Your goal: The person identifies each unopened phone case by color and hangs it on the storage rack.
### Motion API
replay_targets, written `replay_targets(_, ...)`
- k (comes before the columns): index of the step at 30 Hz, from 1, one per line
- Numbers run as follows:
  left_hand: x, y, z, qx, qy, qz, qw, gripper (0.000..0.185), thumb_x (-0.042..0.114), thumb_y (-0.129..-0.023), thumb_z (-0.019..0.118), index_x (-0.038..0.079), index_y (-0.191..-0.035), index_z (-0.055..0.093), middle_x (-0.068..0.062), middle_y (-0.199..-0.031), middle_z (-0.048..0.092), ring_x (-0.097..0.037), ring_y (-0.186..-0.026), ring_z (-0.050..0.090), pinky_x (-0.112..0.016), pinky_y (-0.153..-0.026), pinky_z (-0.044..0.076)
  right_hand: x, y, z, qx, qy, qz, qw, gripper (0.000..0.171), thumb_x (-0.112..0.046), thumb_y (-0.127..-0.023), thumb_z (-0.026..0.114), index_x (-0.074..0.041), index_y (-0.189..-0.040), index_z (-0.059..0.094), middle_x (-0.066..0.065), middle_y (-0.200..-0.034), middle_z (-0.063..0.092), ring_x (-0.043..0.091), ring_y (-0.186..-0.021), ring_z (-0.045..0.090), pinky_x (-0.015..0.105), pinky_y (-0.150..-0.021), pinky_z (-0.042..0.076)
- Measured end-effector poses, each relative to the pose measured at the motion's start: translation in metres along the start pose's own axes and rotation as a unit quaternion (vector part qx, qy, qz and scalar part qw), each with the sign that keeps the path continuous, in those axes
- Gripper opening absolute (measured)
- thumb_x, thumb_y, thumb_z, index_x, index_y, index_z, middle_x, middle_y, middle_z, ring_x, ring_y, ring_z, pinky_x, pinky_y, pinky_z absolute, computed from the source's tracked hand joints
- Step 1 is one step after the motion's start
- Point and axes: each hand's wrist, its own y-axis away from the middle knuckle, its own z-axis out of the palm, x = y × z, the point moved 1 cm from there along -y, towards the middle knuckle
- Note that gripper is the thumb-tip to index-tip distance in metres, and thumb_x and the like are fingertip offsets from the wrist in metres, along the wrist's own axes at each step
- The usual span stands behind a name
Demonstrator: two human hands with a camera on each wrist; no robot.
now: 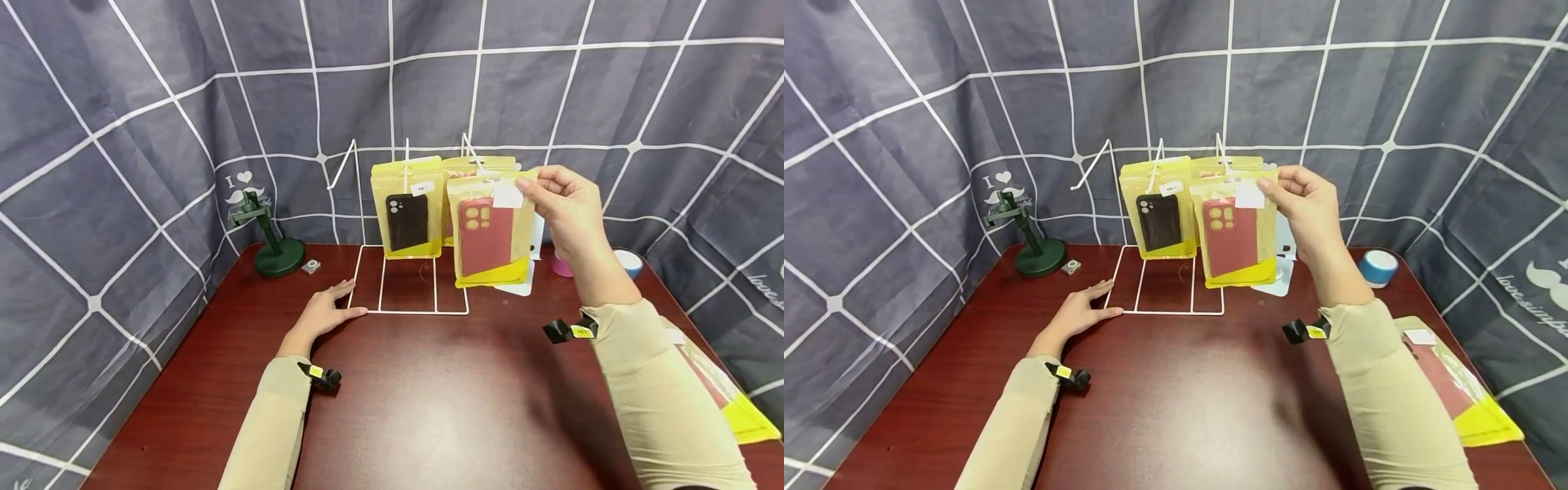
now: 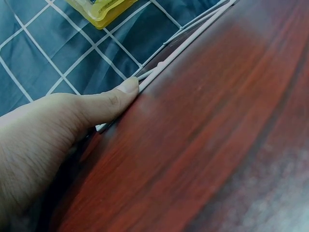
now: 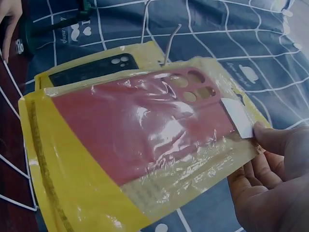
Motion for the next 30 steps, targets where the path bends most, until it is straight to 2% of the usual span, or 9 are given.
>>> replay_targets(5, 0.003, -0.002, 0.001, 0.002, -0.004, 0.008, 1.0000, 0.091, 0.074, -0.077, 0.070, 0.024, -0.150, 0.051, -0.002, -0.155, 0.044, -0.025, -0.145, 0.037, -0.052, -0.116, 0.032, 0.009, -0.004, -0.001, 0.015, 0.048, -0.005, 0.999, 0.015, -0.004, -0.083, 0.082, 0.000, -0.091, 0.070, 0.001, -0.070, 0.067, 0.009, -0.057, 0.047, 0.018, -0.052, 0.036)
replay_targets(11, 0.004, -0.002, 0.001, 0.004, -0.007, 0.011, 0.9999, 0.089, 0.072, -0.077, 0.072, 0.024, -0.149, 0.052, -0.002, -0.154, 0.045, -0.024, -0.145, 0.038, -0.052, -0.115, 0.032, 0.019, -0.012, -0.002, 0.033, 0.079, 0.002, 0.996, 0.021, -0.010, -0.082, 0.084, 0.000, -0.096, 0.071, 0.002, -0.075, 0.069, 0.011, -0.064, 0.059, 0.018, -0.064, 0.050)
replay_targets(14, 0.003, -0.002, 0.001, 0.000, -0.010, 0.008, 0.9999, 0.089, 0.072, -0.077, 0.071, 0.024, -0.150, 0.051, -0.002, -0.155, 0.045, -0.024, -0.145, 0.037, -0.051, -0.116, 0.032, 0.023, -0.018, -0.001, 0.044, 0.097, 0.002, 0.994, 0.023, -0.012, -0.082, 0.085, -0.001, -0.097, 0.071, 0.003, -0.077, 0.070, 0.012, -0.066, 0.063, 0.020, -0.066, 0.053)
replay_targets(23, 0.001, -0.001, 0.001, 0.000, -0.003, 0.005, 1.0000, 0.089, 0.072, -0.078, 0.071, 0.024, -0.150, 0.051, -0.002, -0.155, 0.044, -0.024, -0.146, 0.036, -0.051, -0.116, 0.032, 0.034, -0.036, 0.000, 0.073, 0.170, -0.007, 0.983, 0.020, -0.016, -0.085, 0.083, -0.005, -0.098, 0.072, -0.001, -0.080, 0.071, 0.013, -0.072, 0.064, 0.023, -0.068, 0.050)
replay_targets(30, 0.001, -0.001, 0.000, 0.001, -0.001, 0.010, 1.0000, 0.088, 0.069, -0.079, 0.073, 0.022, -0.150, 0.051, -0.004, -0.155, 0.044, -0.024, -0.145, 0.037, -0.050, -0.116, 0.032, 0.039, -0.042, 0.001, 0.075, 0.182, -0.019, 0.980, 0.016, -0.014, -0.086, 0.081, -0.005, -0.095, 0.071, -0.002, -0.077, 0.070, 0.012, -0.069, 0.062, 0.020, -0.063, 0.048)
